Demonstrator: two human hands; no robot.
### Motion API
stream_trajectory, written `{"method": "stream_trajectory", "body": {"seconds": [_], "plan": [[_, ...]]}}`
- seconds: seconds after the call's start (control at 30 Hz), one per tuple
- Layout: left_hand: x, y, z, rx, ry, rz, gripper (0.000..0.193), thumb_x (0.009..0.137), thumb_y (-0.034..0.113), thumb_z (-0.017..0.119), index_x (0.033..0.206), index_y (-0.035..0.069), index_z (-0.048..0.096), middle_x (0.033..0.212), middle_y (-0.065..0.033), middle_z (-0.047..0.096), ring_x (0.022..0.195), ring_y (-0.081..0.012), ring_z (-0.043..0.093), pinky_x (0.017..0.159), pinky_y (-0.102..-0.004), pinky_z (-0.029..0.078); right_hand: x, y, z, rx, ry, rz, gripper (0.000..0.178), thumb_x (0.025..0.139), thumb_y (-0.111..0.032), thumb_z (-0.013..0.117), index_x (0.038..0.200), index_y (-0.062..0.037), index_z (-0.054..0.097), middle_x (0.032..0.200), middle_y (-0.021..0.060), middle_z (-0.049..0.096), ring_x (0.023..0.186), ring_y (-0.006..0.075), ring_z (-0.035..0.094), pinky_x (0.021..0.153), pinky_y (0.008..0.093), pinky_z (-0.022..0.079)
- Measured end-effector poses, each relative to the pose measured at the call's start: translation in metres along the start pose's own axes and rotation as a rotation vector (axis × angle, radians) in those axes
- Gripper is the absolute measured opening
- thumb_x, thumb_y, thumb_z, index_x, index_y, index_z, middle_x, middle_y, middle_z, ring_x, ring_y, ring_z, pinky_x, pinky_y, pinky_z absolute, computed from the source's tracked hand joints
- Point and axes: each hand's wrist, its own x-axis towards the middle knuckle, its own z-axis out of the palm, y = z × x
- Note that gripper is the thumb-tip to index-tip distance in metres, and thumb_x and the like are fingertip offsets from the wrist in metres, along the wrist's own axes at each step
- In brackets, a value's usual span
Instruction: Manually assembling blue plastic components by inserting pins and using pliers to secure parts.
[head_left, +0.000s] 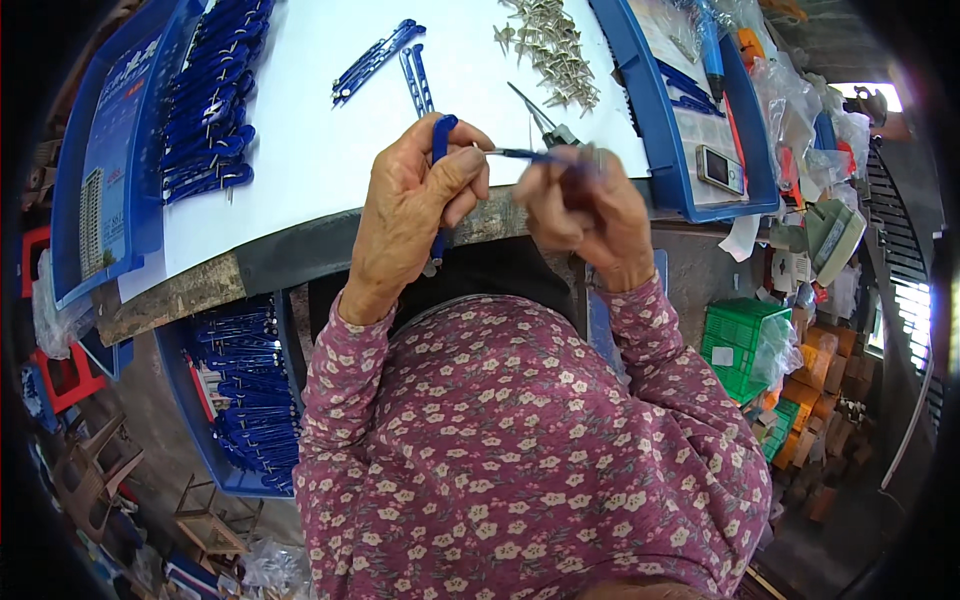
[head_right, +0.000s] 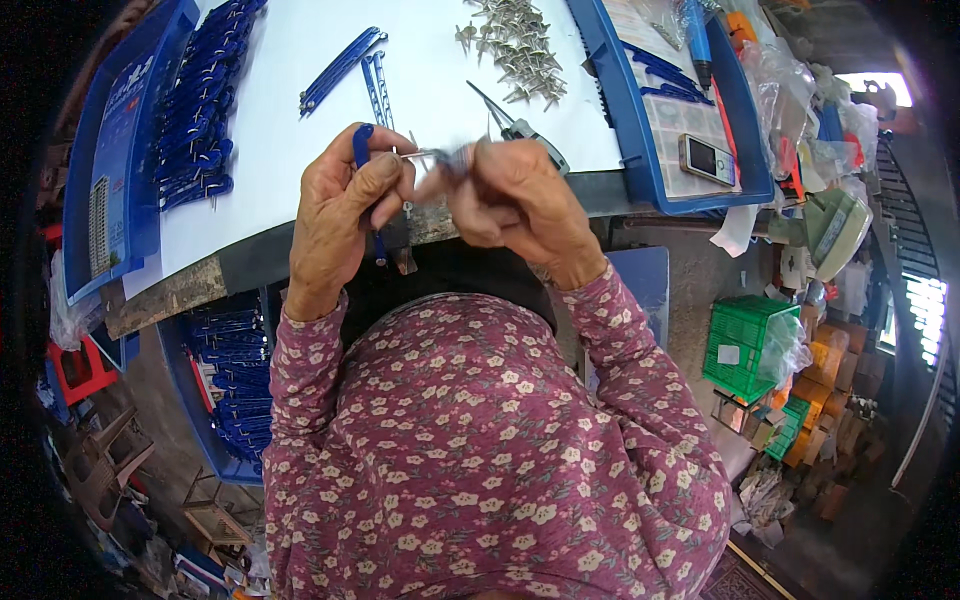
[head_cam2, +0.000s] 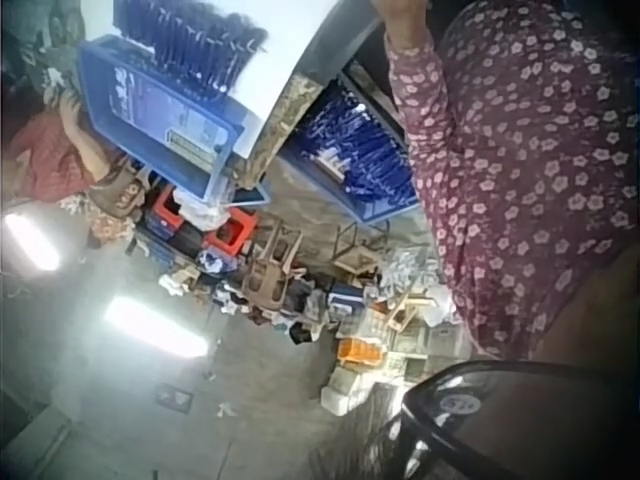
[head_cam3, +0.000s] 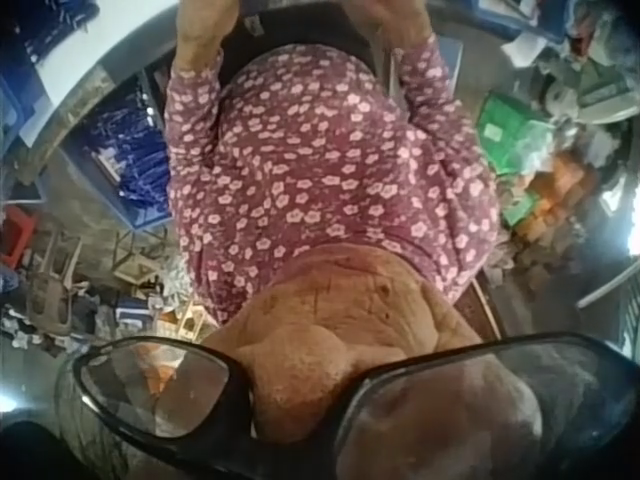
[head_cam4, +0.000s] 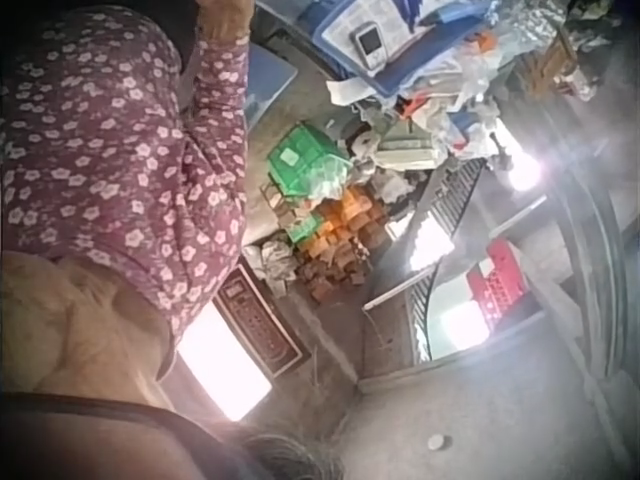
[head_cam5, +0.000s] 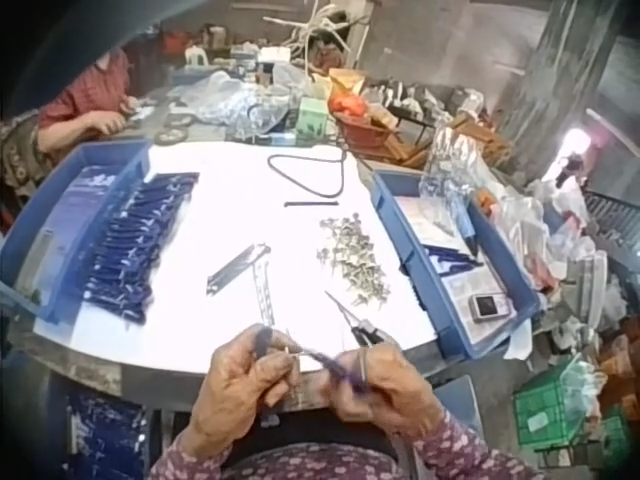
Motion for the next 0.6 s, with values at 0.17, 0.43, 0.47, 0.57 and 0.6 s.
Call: {"method": "stream_trajectory", "body": {"seconds": [0.17, 0.43, 0.47, 0.57, 0.6], "plan": [[-0.005, 0.012, 0.002, -0.105, -0.101, -0.038, 0.019, 0.089, 0.014, 0.049, 0.099, -0.002, 0.051, 0.068, -0.0044, 0.053, 0.048, -0.0021, 0.034, 0.044, -0.0146, 0.025, 0.001, -0.017, 0.002, -0.465, 0.131, -0.014, 0.048, 0.094, -0.035, 0.036, 0.104, 0.0084, 0.055, 0.051, -0.0010, 0.044, 0.038, 0.0030, 0.034, 0.035, 0.0177, 0.025], [-0.005, 0.009, 0.002, -0.025, -0.112, 0.062, 0.019, 0.088, 0.016, 0.050, 0.095, -0.002, 0.052, 0.064, -0.0019, 0.050, 0.048, -0.0016, 0.033, 0.044, -0.0138, 0.026, 0.001, -0.027, 0.019, -0.480, 0.128, -0.026, 0.061, 0.088, -0.050, 0.038, 0.111, 0.0038, 0.054, 0.048, -0.0021, 0.041, 0.037, 0.0035, 0.034, 0.033, 0.0177, 0.022], [-0.005, 0.012, 0.001, -0.056, -0.106, 0.064, 0.019, 0.088, 0.016, 0.050, 0.095, -0.002, 0.052, 0.065, -0.0019, 0.051, 0.048, -0.0016, 0.033, 0.044, -0.0138, 0.027, 0.004, -0.027, 0.013, -0.536, 0.133, -0.009, 0.055, 0.090, -0.046, 0.038, 0.108, 0.0022, 0.057, 0.048, -0.0024, 0.041, 0.038, 0.0037, 0.035, 0.034, 0.0172, 0.023], [-0.002, 0.011, -0.004, -0.101, -0.091, 0.082, 0.019, 0.088, 0.016, 0.051, 0.096, -0.001, 0.052, 0.065, -0.0020, 0.051, 0.048, -0.0019, 0.034, 0.045, -0.0140, 0.028, -0.003, -0.023, 0.003, -0.700, -0.097, 0.250, 0.058, 0.090, -0.045, 0.037, 0.112, 0.0069, 0.052, 0.050, -0.0040, 0.040, 0.039, 0.0038, 0.030, 0.037, 0.0203, 0.018], [-0.002, 0.008, -0.006, -0.136, -0.074, 0.071, 0.019, 0.088, 0.016, 0.051, 0.096, -0.002, 0.052, 0.065, -0.0023, 0.051, 0.049, -0.0023, 0.035, 0.046, -0.0146, 0.029, -0.003, -0.021, 0.003, -0.699, -0.096, 0.251, 0.058, 0.090, -0.045, 0.037, 0.112, 0.0069, 0.052, 0.050, -0.0040, 0.040, 0.039, 0.0038, 0.030, 0.037, 0.0203, 0.018]]}}
